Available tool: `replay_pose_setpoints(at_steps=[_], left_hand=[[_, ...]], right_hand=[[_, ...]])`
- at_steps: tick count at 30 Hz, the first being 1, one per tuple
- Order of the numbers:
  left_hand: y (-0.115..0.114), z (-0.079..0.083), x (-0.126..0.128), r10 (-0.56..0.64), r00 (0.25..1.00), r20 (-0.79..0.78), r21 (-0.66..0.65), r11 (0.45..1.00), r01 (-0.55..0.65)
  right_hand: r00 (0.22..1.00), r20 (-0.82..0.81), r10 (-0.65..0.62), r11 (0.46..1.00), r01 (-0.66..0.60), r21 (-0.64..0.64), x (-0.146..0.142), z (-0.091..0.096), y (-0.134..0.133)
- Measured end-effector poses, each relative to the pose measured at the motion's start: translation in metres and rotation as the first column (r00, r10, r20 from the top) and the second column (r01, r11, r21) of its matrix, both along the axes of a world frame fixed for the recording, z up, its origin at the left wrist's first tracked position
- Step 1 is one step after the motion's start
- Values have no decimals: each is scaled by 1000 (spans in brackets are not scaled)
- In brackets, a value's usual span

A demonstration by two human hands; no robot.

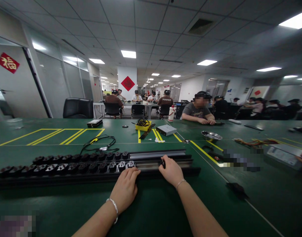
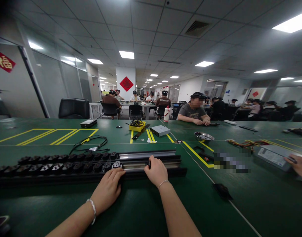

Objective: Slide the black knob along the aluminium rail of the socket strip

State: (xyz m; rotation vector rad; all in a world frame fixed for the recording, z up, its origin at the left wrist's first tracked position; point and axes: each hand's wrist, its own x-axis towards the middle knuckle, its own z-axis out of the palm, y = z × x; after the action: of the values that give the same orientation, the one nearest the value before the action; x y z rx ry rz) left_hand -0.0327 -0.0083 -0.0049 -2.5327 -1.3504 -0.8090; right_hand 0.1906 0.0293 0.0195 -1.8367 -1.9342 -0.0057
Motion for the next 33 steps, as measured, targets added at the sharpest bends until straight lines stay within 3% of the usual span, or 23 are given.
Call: replay_pose_setpoints(at_steps=[33], left_hand=[[0, -1, 0, 5, 1000, -6, 5, 1000, -5]], right_hand=[[999, -34, -40, 999, 39, -17, -3, 0, 3]])
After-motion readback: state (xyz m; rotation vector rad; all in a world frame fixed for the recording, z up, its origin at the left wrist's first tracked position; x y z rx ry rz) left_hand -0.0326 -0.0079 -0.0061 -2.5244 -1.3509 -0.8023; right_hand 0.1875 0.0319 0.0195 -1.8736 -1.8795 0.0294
